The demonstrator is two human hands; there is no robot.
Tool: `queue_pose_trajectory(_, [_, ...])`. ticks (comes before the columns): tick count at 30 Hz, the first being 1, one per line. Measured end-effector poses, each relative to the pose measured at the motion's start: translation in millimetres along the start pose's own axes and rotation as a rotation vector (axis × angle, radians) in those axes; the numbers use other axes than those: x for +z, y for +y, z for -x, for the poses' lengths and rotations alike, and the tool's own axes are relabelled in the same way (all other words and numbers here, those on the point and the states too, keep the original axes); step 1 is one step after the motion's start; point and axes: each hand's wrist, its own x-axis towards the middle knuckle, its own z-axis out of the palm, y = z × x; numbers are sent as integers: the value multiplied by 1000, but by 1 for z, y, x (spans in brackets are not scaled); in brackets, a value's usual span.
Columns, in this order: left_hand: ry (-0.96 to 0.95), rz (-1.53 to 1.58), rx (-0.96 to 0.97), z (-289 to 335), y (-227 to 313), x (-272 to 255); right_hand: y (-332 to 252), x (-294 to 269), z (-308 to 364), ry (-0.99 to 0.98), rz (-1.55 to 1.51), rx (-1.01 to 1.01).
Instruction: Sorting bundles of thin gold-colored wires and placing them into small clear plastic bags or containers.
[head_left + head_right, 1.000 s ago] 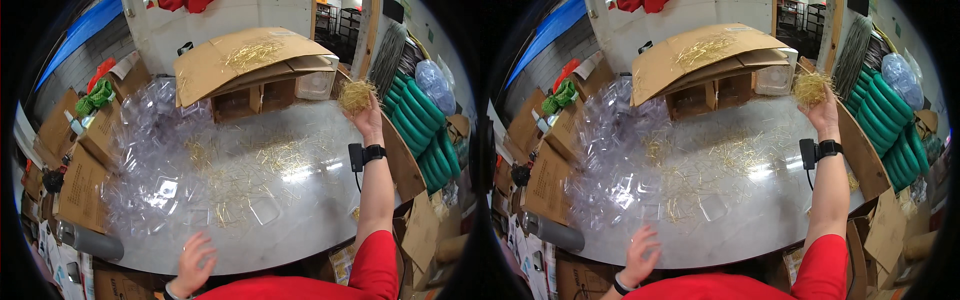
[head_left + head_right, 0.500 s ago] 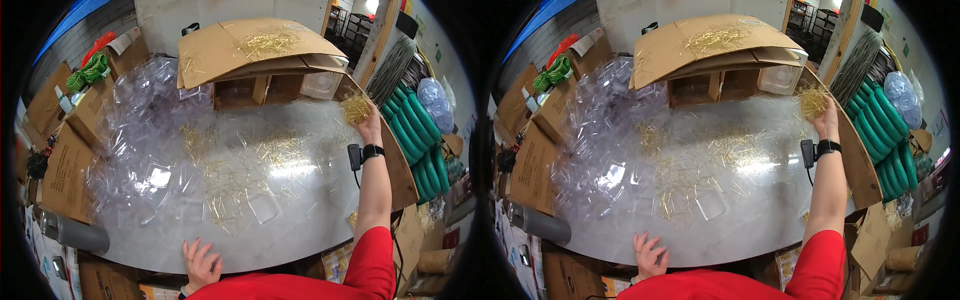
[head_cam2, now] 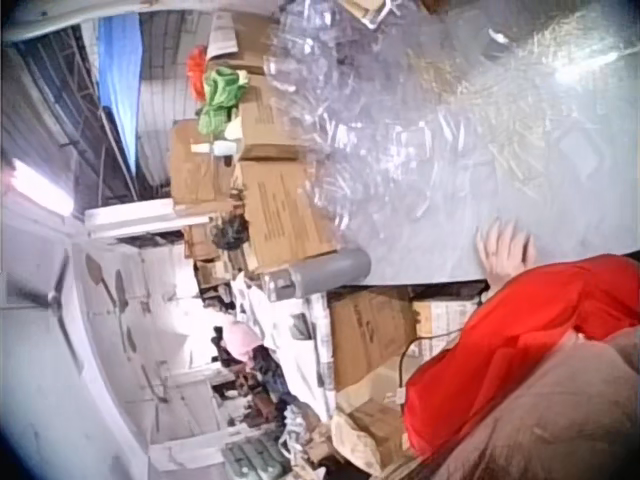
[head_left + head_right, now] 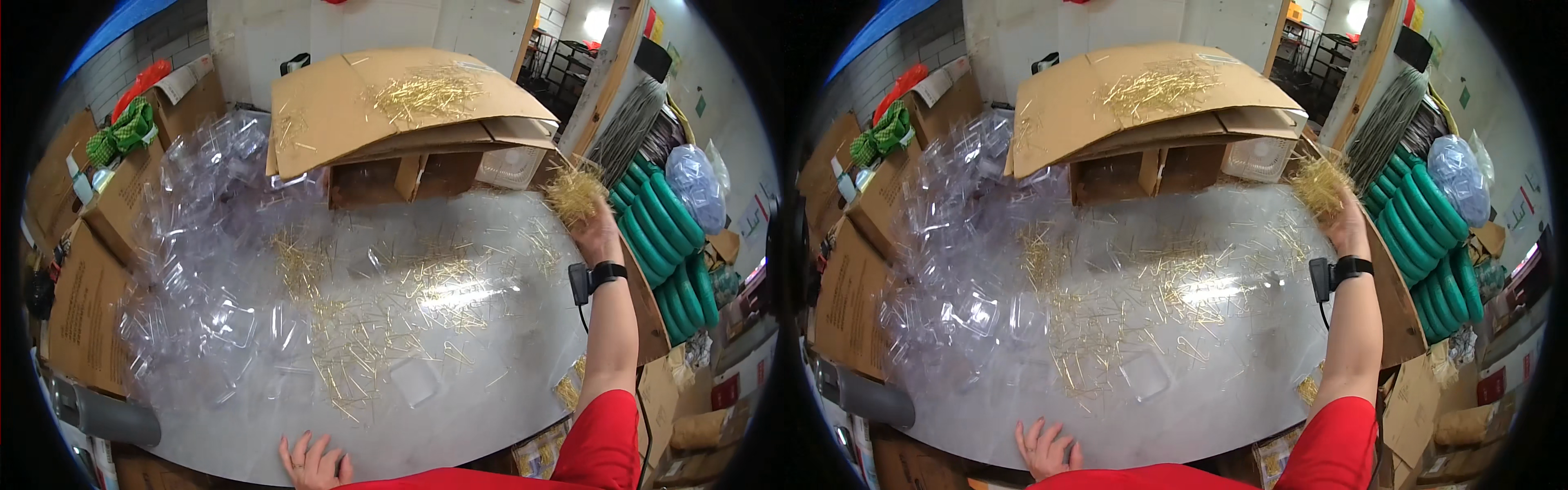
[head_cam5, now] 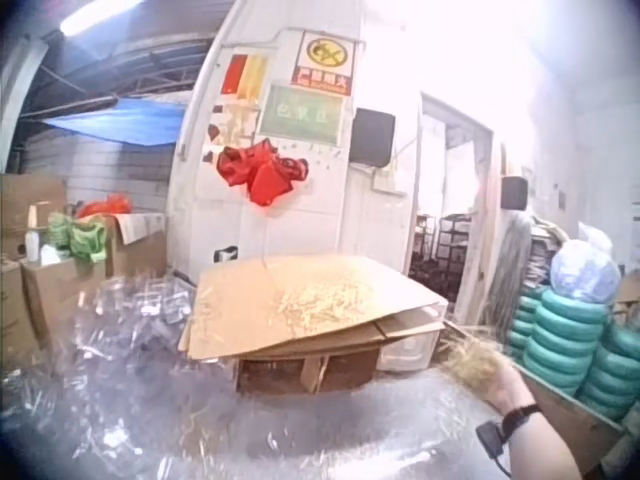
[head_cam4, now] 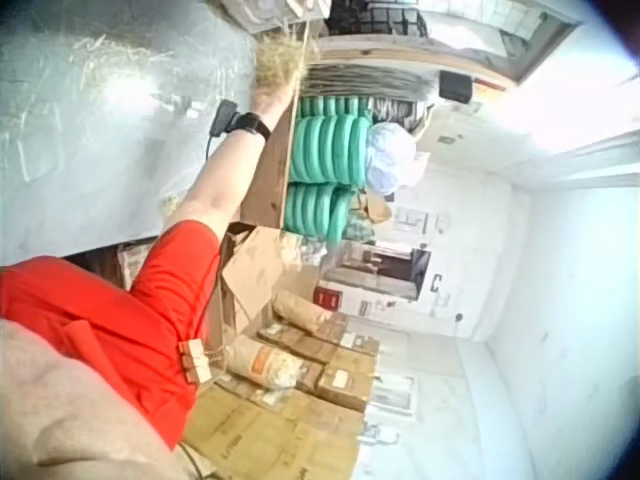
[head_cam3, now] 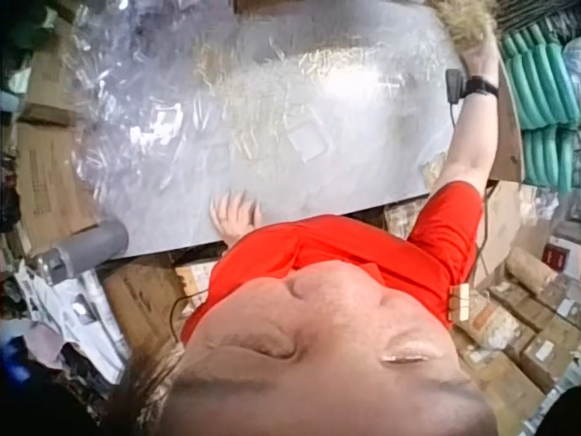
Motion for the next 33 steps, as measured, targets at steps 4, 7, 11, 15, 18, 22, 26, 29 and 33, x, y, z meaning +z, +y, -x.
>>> queue_pose_trajectory(4, [43,-8,-29,-2,2,2,19,-2,5,-158,-136,-36])
queue_pose_trajectory(7, [42,-3,-16,-1,-1,3,39,9,10,29,-387,201])
queue_pose_trajectory(11, [46,6,-15,-2,-1,3,66,10,25,-88,-737,23])
queue_pose_trajectory(15, [65,-13,-9,-1,-3,3,73,31,40,22,-1014,57])
queue_pose_trajectory(18, [98,-23,2,1,-5,8,81,38,28,66,-908,122])
queue_pose_trajectory(22, [101,-9,2,0,-3,7,75,39,35,-12,-782,65])
queue_pose_trajectory(26, [69,12,7,0,-4,4,69,33,21,-22,-741,177])
queue_pose_trajectory(29, [68,15,-9,0,-1,7,54,46,23,-9,-639,166])
queue_pose_trajectory(33, [108,-4,-19,0,0,4,40,44,17,-206,-745,44])
